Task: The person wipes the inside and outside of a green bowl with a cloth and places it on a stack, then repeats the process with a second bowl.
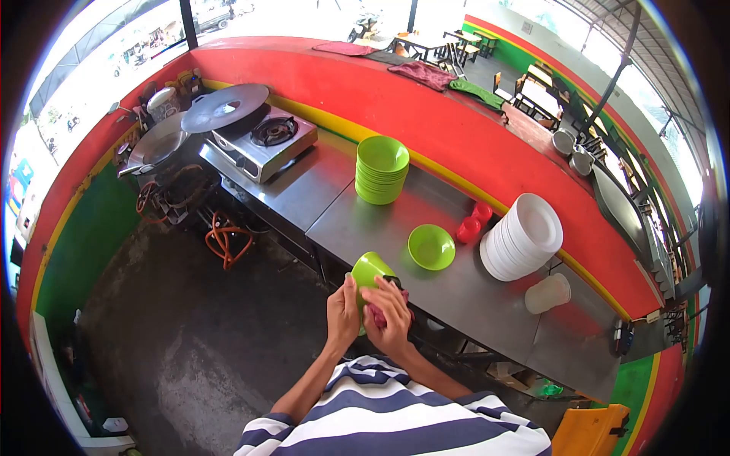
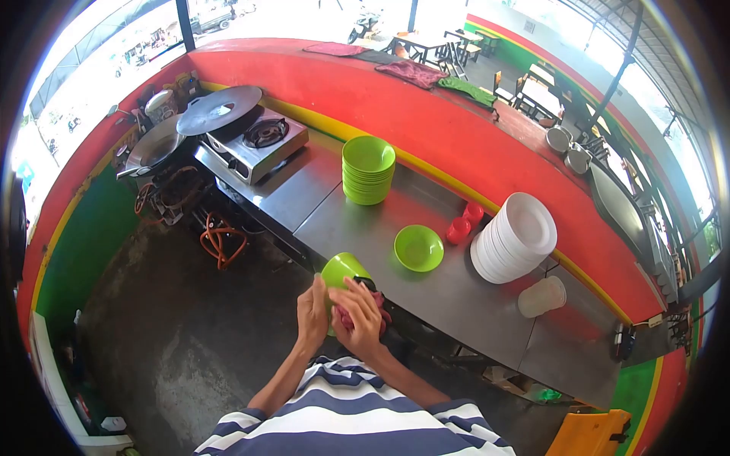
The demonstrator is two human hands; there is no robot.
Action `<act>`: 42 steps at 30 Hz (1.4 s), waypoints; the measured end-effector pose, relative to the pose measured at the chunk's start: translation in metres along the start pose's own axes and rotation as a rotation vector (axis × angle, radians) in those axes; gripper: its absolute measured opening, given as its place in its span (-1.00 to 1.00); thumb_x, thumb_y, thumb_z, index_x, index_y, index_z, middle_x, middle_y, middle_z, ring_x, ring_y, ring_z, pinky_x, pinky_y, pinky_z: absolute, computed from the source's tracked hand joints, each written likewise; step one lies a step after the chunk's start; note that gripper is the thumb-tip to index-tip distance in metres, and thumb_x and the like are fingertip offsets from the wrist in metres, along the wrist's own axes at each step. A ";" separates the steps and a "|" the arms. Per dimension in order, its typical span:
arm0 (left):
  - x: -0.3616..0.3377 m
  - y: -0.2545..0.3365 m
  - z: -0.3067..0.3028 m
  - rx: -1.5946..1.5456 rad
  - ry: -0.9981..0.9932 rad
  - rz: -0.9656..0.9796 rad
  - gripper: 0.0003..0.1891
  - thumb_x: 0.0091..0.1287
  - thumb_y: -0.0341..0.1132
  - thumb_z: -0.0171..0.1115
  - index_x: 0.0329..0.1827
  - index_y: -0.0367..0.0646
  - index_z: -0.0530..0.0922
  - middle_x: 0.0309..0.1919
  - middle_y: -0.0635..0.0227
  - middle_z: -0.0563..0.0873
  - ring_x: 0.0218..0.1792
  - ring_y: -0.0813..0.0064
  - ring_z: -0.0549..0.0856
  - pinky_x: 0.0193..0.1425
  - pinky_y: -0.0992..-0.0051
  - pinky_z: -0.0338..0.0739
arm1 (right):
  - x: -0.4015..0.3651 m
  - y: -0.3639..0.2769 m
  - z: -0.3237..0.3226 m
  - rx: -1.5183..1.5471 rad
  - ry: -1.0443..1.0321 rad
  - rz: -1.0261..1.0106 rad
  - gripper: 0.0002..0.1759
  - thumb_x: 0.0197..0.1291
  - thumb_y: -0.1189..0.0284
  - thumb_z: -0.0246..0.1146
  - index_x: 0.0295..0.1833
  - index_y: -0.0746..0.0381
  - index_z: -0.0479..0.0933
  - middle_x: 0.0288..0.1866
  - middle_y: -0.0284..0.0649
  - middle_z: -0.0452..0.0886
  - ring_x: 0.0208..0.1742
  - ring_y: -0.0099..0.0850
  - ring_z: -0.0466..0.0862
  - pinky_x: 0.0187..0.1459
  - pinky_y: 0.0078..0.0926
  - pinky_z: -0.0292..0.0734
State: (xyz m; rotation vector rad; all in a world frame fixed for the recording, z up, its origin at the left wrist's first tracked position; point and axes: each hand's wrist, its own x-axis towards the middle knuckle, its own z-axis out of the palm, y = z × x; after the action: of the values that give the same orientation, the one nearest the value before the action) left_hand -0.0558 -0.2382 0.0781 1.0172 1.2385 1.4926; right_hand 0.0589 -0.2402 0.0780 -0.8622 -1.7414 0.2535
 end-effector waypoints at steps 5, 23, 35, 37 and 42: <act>-0.003 0.000 -0.004 0.309 -0.097 0.046 -0.47 0.69 -0.02 -0.05 -0.24 -0.33 0.62 -0.65 0.25 0.43 -0.55 0.59 0.32 -0.48 0.37 0.33 | 0.026 0.003 -0.003 0.137 -0.076 0.188 -0.69 0.30 0.55 0.26 0.15 0.30 0.60 0.16 -0.04 0.71 0.39 0.06 0.60 0.43 -0.03 0.42; -0.010 0.030 -0.025 0.502 -0.543 0.151 -0.56 0.60 -0.16 0.16 -0.38 -0.37 0.58 -0.71 0.06 0.35 -0.66 0.56 0.28 -0.55 0.32 0.29 | 0.043 0.010 -0.040 0.257 -0.434 0.323 -0.65 0.48 0.33 0.16 -0.35 0.32 0.61 -0.44 -0.20 0.60 -0.40 -0.44 0.64 -0.34 -0.46 0.46; -0.006 0.029 -0.033 0.118 -0.498 0.380 -0.47 0.62 -0.20 0.13 -0.60 -0.23 0.31 -0.72 0.38 0.12 -0.75 0.57 0.15 -0.63 0.42 0.04 | -0.004 0.076 -0.038 0.902 0.210 0.789 -0.58 0.53 0.19 0.04 -0.30 0.28 0.53 -0.44 -0.28 0.52 -0.41 -0.51 0.50 -0.25 -0.53 0.43; -0.007 0.028 -0.030 0.084 -0.410 0.440 -0.46 0.62 -0.20 0.13 -0.62 -0.21 0.29 -0.73 0.40 0.13 -0.76 0.58 0.16 -0.63 0.42 0.01 | -0.005 0.066 -0.032 1.078 0.366 0.959 -0.59 0.53 0.17 0.03 -0.25 0.27 0.53 -0.44 -0.27 0.53 -0.40 -0.49 0.52 -0.23 -0.52 0.46; -0.011 0.008 -0.013 -0.017 -0.117 0.569 -0.43 0.62 -0.22 0.13 -0.64 -0.20 0.24 -0.76 0.44 0.16 -0.78 0.61 0.20 -0.62 0.44 -0.02 | -0.009 0.062 -0.030 1.203 0.456 1.085 -0.62 0.51 0.15 0.05 -0.17 0.22 0.57 -0.31 -0.18 0.70 -0.32 -0.37 0.72 -0.21 -0.44 0.64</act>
State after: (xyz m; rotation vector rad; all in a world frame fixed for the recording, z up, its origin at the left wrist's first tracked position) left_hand -0.0671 -0.2530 0.0837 1.5056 0.8866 1.8282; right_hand 0.1131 -0.2100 0.0468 -0.7301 -0.3305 1.4886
